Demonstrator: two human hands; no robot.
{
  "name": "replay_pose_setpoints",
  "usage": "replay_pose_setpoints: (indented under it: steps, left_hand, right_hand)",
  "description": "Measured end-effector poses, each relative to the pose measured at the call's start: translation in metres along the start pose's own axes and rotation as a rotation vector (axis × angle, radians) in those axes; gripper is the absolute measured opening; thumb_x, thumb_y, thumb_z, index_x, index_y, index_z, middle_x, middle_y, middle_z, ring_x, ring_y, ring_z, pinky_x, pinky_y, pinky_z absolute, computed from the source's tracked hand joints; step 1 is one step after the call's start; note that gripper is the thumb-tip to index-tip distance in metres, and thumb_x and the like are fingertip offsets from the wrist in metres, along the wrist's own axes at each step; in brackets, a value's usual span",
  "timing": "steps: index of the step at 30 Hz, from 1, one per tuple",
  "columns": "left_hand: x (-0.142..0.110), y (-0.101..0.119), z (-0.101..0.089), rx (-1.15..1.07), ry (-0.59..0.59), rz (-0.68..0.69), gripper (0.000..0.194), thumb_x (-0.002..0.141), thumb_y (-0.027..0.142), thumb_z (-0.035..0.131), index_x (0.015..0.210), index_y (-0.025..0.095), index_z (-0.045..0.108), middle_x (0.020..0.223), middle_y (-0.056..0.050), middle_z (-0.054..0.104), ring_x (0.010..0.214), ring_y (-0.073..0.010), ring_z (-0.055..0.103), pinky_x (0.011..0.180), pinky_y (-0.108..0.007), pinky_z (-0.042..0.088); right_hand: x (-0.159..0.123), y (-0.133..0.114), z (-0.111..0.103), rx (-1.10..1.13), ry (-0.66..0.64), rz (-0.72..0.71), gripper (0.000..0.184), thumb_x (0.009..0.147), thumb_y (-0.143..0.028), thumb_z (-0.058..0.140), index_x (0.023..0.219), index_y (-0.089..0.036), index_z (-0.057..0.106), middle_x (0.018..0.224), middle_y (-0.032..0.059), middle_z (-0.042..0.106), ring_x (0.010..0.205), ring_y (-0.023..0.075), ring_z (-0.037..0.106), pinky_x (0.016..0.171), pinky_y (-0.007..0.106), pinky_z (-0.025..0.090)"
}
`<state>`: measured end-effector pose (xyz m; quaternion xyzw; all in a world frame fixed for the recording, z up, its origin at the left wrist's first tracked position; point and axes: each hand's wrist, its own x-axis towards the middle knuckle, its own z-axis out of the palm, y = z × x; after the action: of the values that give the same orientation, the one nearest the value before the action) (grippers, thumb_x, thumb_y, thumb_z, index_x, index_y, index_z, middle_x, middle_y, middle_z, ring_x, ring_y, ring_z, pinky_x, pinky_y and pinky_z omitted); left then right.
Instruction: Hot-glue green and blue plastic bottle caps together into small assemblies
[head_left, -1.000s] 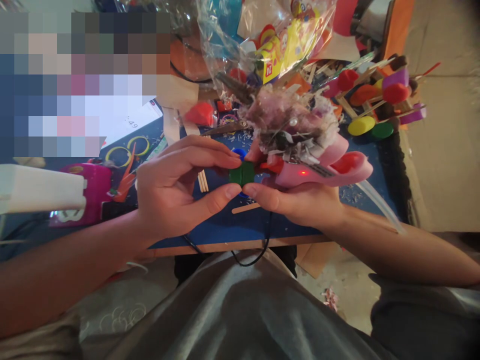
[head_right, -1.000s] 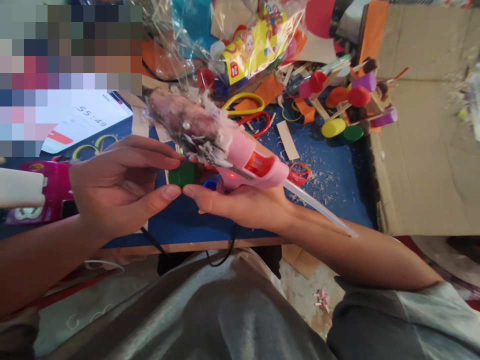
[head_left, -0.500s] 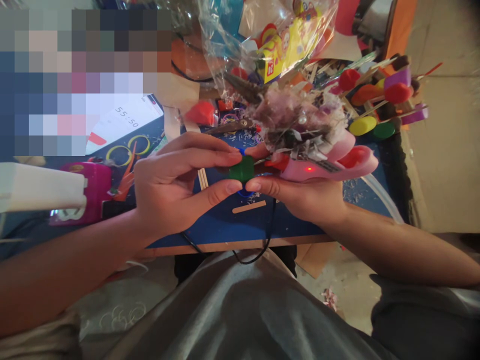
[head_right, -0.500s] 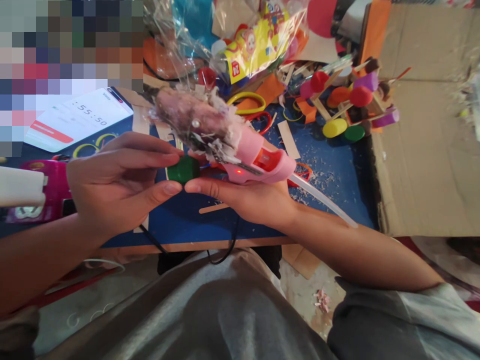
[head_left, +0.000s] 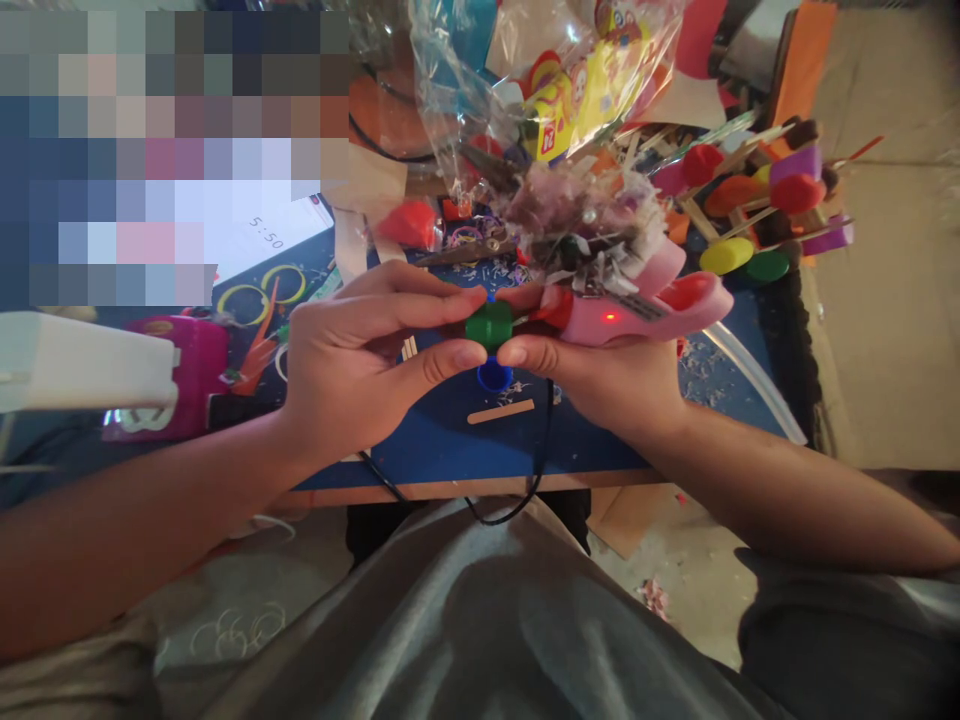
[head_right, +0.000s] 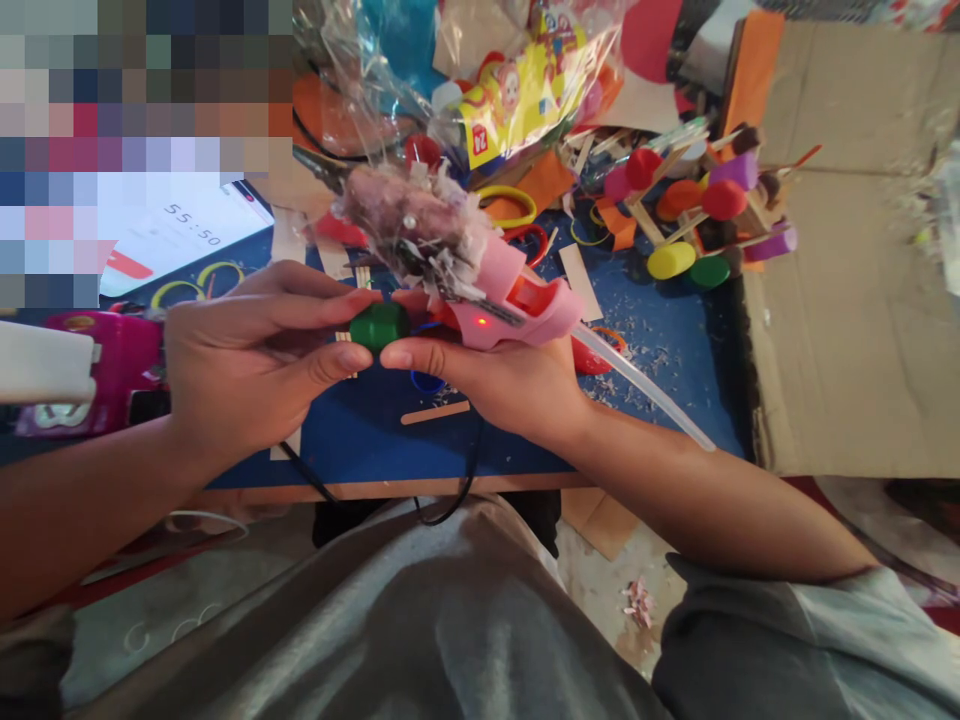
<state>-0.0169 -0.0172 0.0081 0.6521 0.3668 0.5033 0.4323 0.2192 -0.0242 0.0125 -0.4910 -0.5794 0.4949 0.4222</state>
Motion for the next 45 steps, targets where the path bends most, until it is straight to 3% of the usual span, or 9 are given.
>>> replay_pose_setpoints:
  steps: [7, 11, 17, 22, 26, 32, 37, 40, 45]
  left_hand:
    - [0.000, -0.005, 0.008, -0.313, 0.039, -0.316, 0.029, 0.089, 0.049, 0.110, 0.110, 0.034, 0.097, 0.110, 0.002, 0.093, 0.097, -0.0189, 0.088, 0.095, -0.034, 0.075]
    - [0.003, -0.007, 0.008, -0.373, 0.006, -0.421, 0.041, 0.085, 0.057, 0.112, 0.109, 0.029, 0.094, 0.106, -0.001, 0.092, 0.090, -0.0225, 0.089, 0.087, -0.037, 0.077]
    - [0.006, -0.007, 0.010, -0.566, -0.056, -0.539, 0.040, 0.092, 0.051, 0.108, 0.117, 0.026, 0.090, 0.112, -0.003, 0.093, 0.102, -0.0255, 0.093, 0.089, -0.036, 0.079]
    - [0.005, -0.008, 0.010, -0.672, -0.071, -0.603, 0.028, 0.099, 0.045, 0.102, 0.112, 0.024, 0.090, 0.109, -0.004, 0.093, 0.096, -0.0219, 0.093, 0.088, -0.031, 0.079]
    - [0.006, -0.007, 0.010, -0.727, -0.084, -0.644, 0.023, 0.099, 0.039, 0.102, 0.109, 0.021, 0.091, 0.103, -0.004, 0.093, 0.092, -0.0196, 0.092, 0.087, -0.028, 0.079]
    - [0.006, -0.007, 0.010, -0.710, -0.149, -0.640, 0.038, 0.087, 0.044, 0.113, 0.109, 0.022, 0.091, 0.106, -0.003, 0.092, 0.093, -0.0194, 0.091, 0.093, -0.032, 0.077]
    - [0.004, -0.008, 0.010, -0.714, -0.195, -0.590, 0.034, 0.092, 0.046, 0.109, 0.110, 0.022, 0.092, 0.104, -0.005, 0.091, 0.092, -0.0196, 0.087, 0.091, -0.033, 0.075]
    - [0.004, -0.007, 0.008, -0.772, -0.220, -0.596, 0.035, 0.096, 0.051, 0.105, 0.108, 0.021, 0.093, 0.101, -0.006, 0.090, 0.091, -0.0179, 0.086, 0.089, -0.030, 0.074]
    - [0.005, -0.006, 0.006, -0.781, -0.298, -0.611, 0.048, 0.098, 0.061, 0.101, 0.106, 0.014, 0.091, 0.097, -0.010, 0.089, 0.088, -0.0197, 0.085, 0.089, -0.031, 0.072]
  right_hand:
    - [0.008, 0.002, 0.003, 0.182, 0.047, 0.002, 0.070, 0.068, -0.084, 0.109, 0.086, -0.029, 0.070, 0.122, 0.0057, 0.091, 0.120, 0.0324, 0.087, 0.103, 0.050, 0.081]
    - [0.008, 0.004, 0.002, 0.183, 0.052, -0.028, 0.071, 0.066, -0.083, 0.110, 0.087, -0.029, 0.069, 0.120, 0.0055, 0.091, 0.119, 0.0318, 0.087, 0.103, 0.051, 0.080]
    - [0.009, 0.010, 0.001, 0.127, 0.059, -0.009, 0.070, 0.074, -0.088, 0.103, 0.095, -0.030, 0.071, 0.125, 0.0061, 0.090, 0.112, 0.0305, 0.087, 0.081, 0.044, 0.079]
    - [0.008, 0.008, 0.000, 0.109, -0.004, -0.034, 0.065, 0.078, -0.085, 0.102, 0.088, -0.030, 0.069, 0.125, 0.0076, 0.090, 0.127, 0.0340, 0.086, 0.096, 0.049, 0.080]
    - [0.008, 0.008, -0.001, 0.164, -0.001, -0.011, 0.064, 0.074, -0.075, 0.110, 0.086, -0.029, 0.069, 0.114, 0.0055, 0.089, 0.114, 0.0302, 0.088, 0.100, 0.049, 0.080]
    - [0.010, 0.014, 0.000, 0.115, 0.018, -0.014, 0.066, 0.071, -0.079, 0.110, 0.090, -0.028, 0.073, 0.092, 0.0010, 0.083, 0.091, 0.0239, 0.081, 0.078, 0.039, 0.074]
    - [0.009, 0.016, 0.002, 0.210, -0.010, 0.010, 0.067, 0.073, -0.082, 0.107, 0.091, -0.028, 0.073, 0.105, 0.0022, 0.087, 0.066, 0.0157, 0.069, 0.058, 0.034, 0.066]
    - [0.008, 0.014, -0.002, 0.183, -0.091, 0.034, 0.064, 0.077, -0.081, 0.105, 0.087, -0.026, 0.075, 0.088, 0.0006, 0.081, 0.064, 0.0160, 0.069, 0.055, 0.032, 0.063]
    - [0.010, 0.009, -0.006, 0.261, -0.260, 0.097, 0.062, 0.079, -0.075, 0.108, 0.103, -0.022, 0.084, 0.075, -0.0007, 0.077, 0.060, 0.0146, 0.068, 0.052, 0.028, 0.058]
